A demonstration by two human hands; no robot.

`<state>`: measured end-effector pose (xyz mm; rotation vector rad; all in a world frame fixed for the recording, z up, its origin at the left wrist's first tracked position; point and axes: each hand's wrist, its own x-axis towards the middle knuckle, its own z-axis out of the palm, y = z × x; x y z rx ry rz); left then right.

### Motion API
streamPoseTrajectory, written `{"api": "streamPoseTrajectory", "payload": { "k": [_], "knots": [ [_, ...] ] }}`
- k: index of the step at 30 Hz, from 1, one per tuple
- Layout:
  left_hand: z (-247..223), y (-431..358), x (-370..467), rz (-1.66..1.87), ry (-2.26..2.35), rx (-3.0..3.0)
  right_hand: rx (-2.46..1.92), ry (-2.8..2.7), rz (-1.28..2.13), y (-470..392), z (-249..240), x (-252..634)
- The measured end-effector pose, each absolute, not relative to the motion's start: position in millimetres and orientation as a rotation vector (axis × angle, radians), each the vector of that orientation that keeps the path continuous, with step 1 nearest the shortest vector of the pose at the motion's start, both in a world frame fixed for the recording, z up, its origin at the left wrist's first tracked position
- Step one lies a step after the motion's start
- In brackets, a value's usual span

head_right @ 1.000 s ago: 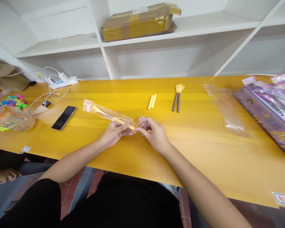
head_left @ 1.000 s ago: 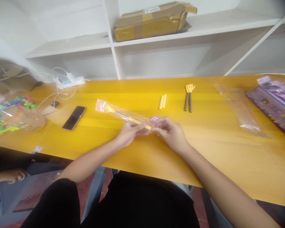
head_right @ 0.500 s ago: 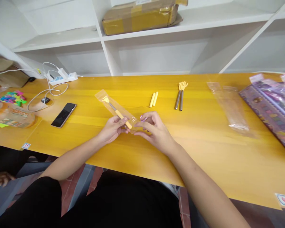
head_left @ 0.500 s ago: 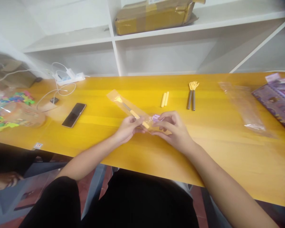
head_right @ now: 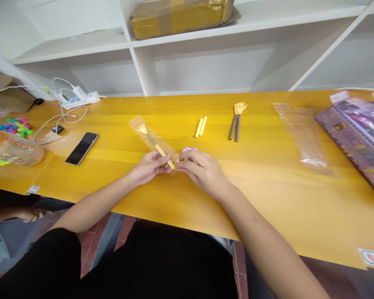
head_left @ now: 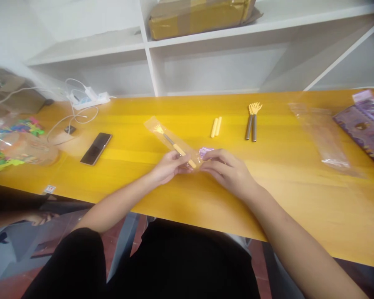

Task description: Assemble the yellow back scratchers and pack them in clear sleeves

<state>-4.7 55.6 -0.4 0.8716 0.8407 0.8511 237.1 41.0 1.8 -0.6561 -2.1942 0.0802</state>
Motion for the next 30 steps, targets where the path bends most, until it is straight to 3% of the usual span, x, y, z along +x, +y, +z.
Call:
{"api": "streamPoseTrajectory", "payload": {
  "k": [30],
  "knots": [
    [-11, 43, 8, 0.816, 0.809, 1.224, -0.934, -1.814, 0.693, 34, -11, 213]
  ]
}}
